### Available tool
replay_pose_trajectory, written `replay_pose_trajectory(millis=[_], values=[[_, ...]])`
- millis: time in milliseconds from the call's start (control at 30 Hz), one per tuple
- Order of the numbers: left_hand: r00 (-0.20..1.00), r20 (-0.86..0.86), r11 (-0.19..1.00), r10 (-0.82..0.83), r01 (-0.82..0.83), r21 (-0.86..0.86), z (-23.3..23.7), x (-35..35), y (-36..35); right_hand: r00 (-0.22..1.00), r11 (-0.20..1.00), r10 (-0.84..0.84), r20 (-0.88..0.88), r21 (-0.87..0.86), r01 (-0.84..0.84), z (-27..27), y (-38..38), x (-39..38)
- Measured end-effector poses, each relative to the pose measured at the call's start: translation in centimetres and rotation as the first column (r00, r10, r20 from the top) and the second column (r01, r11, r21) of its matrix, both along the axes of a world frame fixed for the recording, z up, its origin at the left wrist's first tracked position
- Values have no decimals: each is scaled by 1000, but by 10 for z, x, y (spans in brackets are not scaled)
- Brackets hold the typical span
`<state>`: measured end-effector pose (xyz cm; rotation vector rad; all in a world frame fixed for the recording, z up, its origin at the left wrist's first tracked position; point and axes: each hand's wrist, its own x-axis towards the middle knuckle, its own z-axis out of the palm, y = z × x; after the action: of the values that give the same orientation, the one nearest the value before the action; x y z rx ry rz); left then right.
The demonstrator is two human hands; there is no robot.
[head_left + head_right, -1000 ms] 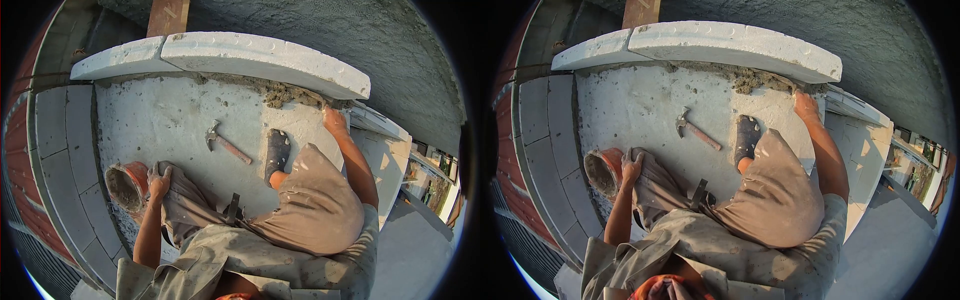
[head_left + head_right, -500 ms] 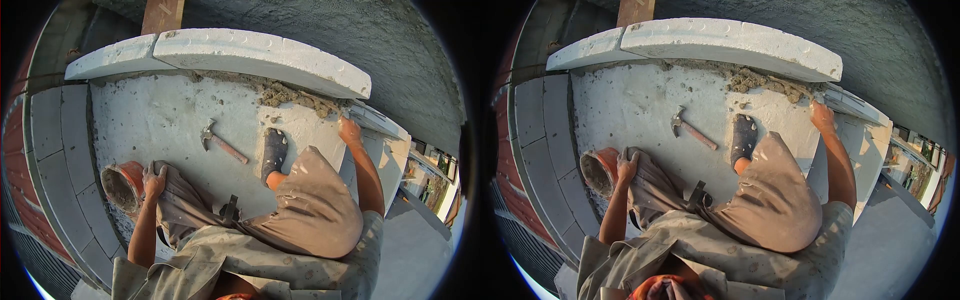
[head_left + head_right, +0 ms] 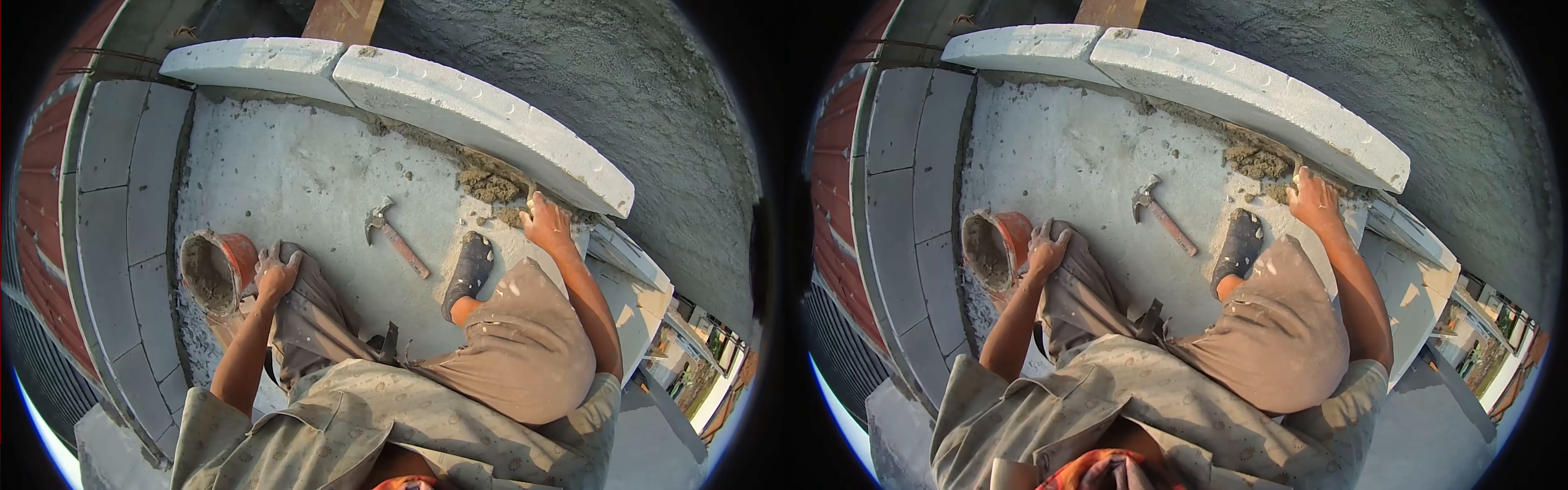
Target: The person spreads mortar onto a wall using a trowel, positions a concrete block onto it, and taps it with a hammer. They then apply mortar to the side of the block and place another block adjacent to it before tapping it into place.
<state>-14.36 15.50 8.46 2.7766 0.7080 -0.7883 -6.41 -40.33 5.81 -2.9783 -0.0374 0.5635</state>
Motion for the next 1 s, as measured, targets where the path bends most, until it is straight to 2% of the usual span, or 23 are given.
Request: replay_pose_trajectory(millis=[67,100,167,200,333,400,500,600,667,733,767,867,900,967,1000], values=[[1000,-2,1000,14,-14,7,-1,0,2,997,991,39,68,124,-47,7,31,15],[1000,-10,1000,23,-23,10,2,3,0,992,991,46,117,117,-60,9,53,26],[999,-17,999,34,-34,1,1,3,5,999,991,23,24,129,-26,-38,77,52],[999,-24,999,38,-38,1,0,-1,7,1000,992,12,-23,130,-8,-44,91,60],[998,-19,999,54,-54,10,3,-5,15,970,978,176,-165,141,-153,-15,105,62],[996,-43,997,72,-72,9,1,-1,16,980,968,183,-74,186,-167,-2,128,66],[998,-25,998,62,-61,5,-1,3,18,995,965,76,60,246,-89,-8,179,86],[995,-33,994,94,-96,-44,-5,-9,27,986,952,164,9,261,-161,-68,199,120],[991,-11,988,135,-136,-75,-6,-3,34,962,944,271,-35,204,-259,-54,208,127],[988,-23,984,151,-153,-91,-1,1,33,912,912,399,-92,137,-385,-12,220,127],[987,-31,982,158,-160,-100,1,3,31,945,946,298,-131,174,-274,5,240,121],[983,-52,977,175,-180,-113,-2,6,28,991,976,122,-49,188,-111,-28,273,144],[983,-57,977,175,-180,-110,-4,3,27,967,965,221,-127,170,-198,-38,281,148],[984,-29,979,177,-179,-98,-5,6,35,955,953,265,-131,187,-238,-44,279,154],[984,-20,978,180,-181,-101,-4,2,36,949,949,281,-143,191,-252,-30,280,151]])
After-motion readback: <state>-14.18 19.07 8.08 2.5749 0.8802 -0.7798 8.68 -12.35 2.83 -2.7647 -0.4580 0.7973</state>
